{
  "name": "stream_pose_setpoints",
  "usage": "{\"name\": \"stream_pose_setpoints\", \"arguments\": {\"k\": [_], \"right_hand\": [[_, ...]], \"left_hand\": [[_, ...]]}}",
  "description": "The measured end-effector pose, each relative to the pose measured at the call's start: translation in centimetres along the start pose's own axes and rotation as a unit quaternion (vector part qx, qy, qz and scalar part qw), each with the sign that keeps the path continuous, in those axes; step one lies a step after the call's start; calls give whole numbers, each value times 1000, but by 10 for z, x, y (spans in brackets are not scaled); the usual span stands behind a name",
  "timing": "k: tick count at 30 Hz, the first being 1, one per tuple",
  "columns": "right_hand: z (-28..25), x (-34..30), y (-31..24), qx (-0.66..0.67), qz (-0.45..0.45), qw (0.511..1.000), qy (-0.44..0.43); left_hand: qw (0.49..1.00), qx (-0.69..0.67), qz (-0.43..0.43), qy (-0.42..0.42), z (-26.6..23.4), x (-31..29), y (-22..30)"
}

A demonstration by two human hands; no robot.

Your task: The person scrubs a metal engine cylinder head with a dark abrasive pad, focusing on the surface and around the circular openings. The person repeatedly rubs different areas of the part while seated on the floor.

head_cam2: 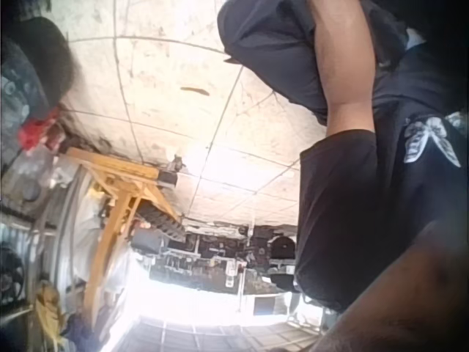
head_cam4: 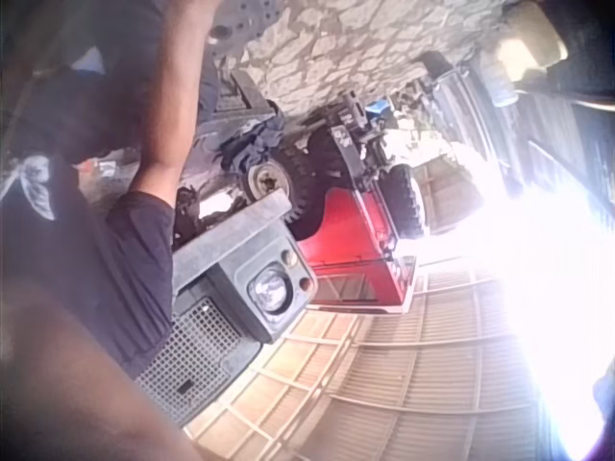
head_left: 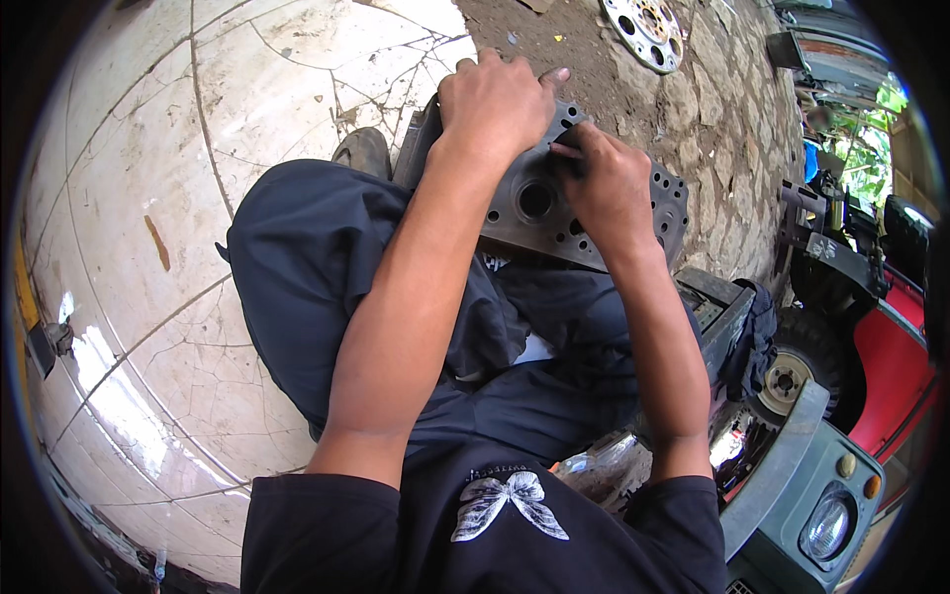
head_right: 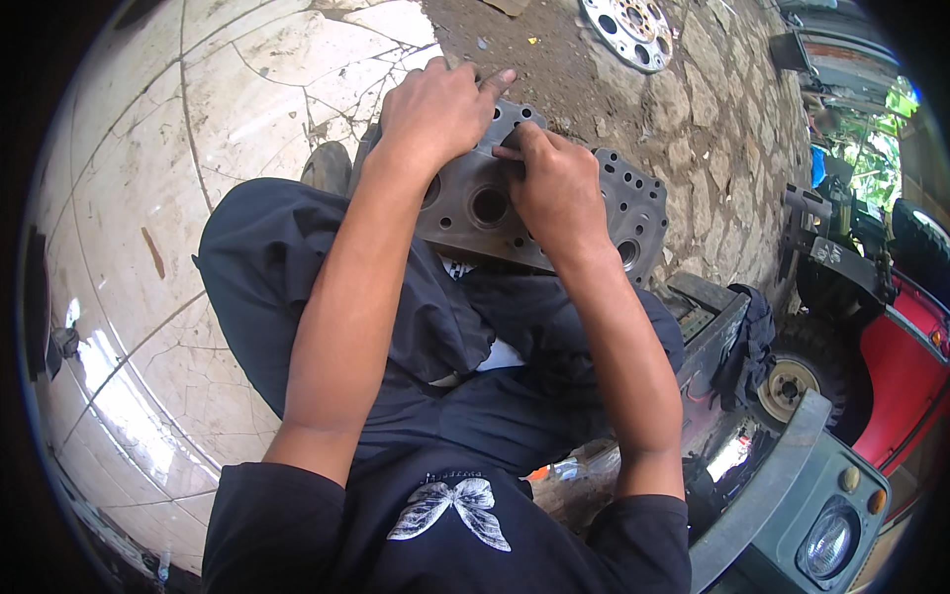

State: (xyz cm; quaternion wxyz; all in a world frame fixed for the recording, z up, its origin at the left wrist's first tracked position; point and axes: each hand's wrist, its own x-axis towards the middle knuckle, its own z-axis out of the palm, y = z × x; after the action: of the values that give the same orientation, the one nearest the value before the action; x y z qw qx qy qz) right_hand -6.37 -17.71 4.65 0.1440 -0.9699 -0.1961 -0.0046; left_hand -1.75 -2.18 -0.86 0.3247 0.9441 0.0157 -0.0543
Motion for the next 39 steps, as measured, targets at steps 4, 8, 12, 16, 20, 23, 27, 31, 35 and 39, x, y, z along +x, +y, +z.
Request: {"name": "stream_pose_setpoints", "arguments": {"k": [4, 8, 12, 16, 20, 23, 27, 31, 35, 39], "right_hand": [[0, -2, 16, 26, -21, 999, 1], [4, 1, 27, 164, 12, 986, -25], [-4, -10, 20, 342, 188, 912, 125], [-15, -33, 53, 312, 236, 903, 175], [-23, -66, 99, 307, 257, 895, 197], [-3, -85, 131, 441, 342, 780, 283], [10, -69, 128, 449, 318, 759, 347], [-3, -57, 116, 390, 346, 802, 293], [6, -59, 123, 371, 326, 811, 315], [7, -48, 114, 426, 323, 792, 295]], "left_hand": [[1000, -8, -22, -4, -2, 0, 6], [997, -43, -53, -27, -6, 3, 1], [997, -79, -25, 2, -10, 5, -6], [996, 4, -5, -89, -15, 2, -2], [992, 77, 18, -98, -22, -14, -8], [990, 70, 5, -122, -24, -12, -9], [993, 50, -28, -102, -20, 4, -3], [996, 58, -5, -73, -11, 10, -13], [985, 152, 78, -9, -8, -21, 3], [986, 155, 20, 55, 16, -7, 0]]}}
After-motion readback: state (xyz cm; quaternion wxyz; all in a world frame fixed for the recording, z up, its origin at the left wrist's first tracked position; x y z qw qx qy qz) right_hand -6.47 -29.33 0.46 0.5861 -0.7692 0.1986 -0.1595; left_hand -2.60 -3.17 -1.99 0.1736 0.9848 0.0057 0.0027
